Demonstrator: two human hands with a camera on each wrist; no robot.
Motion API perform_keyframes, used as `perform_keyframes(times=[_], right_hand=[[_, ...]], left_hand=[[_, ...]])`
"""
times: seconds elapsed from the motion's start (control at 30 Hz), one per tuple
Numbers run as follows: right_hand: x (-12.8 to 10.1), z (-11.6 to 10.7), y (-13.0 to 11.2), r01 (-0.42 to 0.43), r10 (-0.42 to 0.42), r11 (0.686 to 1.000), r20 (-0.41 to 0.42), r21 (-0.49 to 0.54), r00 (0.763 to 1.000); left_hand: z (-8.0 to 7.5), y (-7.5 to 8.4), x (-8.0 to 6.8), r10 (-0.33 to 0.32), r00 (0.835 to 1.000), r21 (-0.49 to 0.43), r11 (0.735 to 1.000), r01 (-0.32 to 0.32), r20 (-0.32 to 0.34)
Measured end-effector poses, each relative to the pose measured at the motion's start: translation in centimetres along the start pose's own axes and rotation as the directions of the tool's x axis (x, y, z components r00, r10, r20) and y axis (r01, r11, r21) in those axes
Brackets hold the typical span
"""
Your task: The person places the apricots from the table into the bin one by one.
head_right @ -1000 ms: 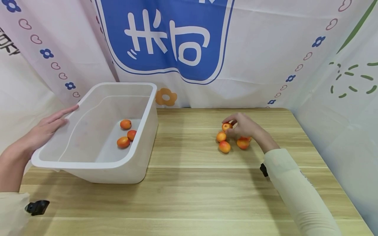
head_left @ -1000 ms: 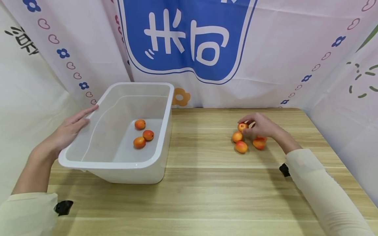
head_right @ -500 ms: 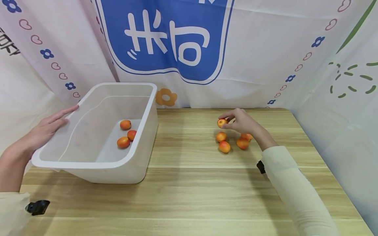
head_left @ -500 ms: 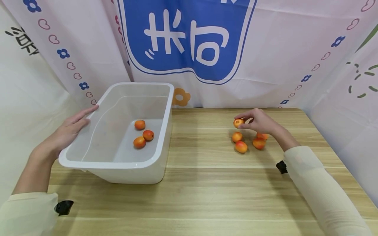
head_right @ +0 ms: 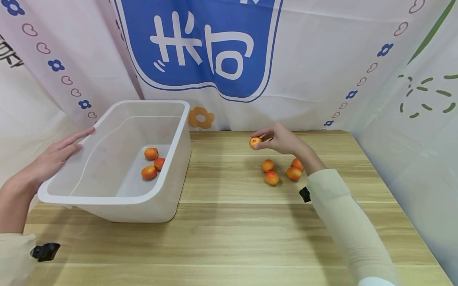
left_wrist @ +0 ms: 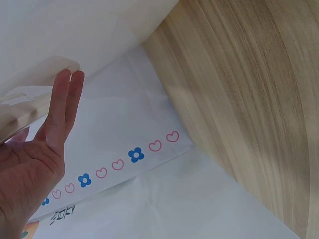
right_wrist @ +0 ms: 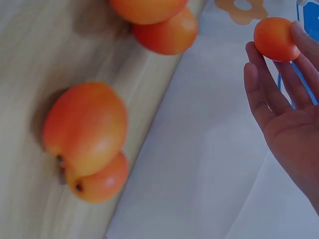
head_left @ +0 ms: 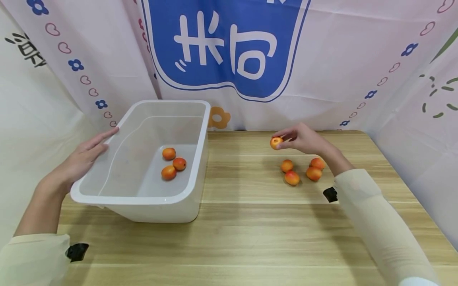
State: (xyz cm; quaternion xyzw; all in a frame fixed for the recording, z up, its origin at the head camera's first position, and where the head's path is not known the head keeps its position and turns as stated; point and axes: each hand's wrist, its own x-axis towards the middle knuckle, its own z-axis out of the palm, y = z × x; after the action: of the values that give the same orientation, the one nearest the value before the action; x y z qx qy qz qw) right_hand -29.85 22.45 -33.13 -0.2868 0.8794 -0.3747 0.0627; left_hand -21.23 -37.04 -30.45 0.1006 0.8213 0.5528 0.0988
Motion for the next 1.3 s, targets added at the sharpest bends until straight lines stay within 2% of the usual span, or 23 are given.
perform_keyframes(times=[0.13, 0.33, 0.57, 0.7, 1.3], right_hand=[[0.9, 0.1, -1.3, 0.007, -0.008, 1.000, 0.023, 0.031, 1.000], [2.1, 0.4, -3.3, 0.031, -0.035, 0.997, 0.046, 0.074, 0.998], [2.9, 0.5, -5.4, 0.091, -0.099, 0.989, 0.064, 0.114, 0.993], [3.4, 0.5, -6.4, 0.121, -0.130, 0.983, 0.063, 0.140, 0.989], [6.2, 1.2, -10.3, 0.219, -0.228, 0.952, 0.021, 0.213, 0.973]], left_hand=[[0.1, -0.1, 0.0, -0.003, 1.000, -0.015, 1.000, 0.003, 0.003], [0.0, 0.0, -0.1, -0.016, 1.000, 0.037, 0.999, 0.017, -0.007], [-0.1, -0.1, 0.0, -0.029, 1.000, 0.051, 0.998, 0.030, -0.012], [-0.1, -0.2, -0.1, -0.035, 0.999, 0.078, 0.996, 0.036, -0.017], [-0.1, -0.2, -0.1, -0.039, 0.999, 0.065, 0.997, 0.040, -0.006]])
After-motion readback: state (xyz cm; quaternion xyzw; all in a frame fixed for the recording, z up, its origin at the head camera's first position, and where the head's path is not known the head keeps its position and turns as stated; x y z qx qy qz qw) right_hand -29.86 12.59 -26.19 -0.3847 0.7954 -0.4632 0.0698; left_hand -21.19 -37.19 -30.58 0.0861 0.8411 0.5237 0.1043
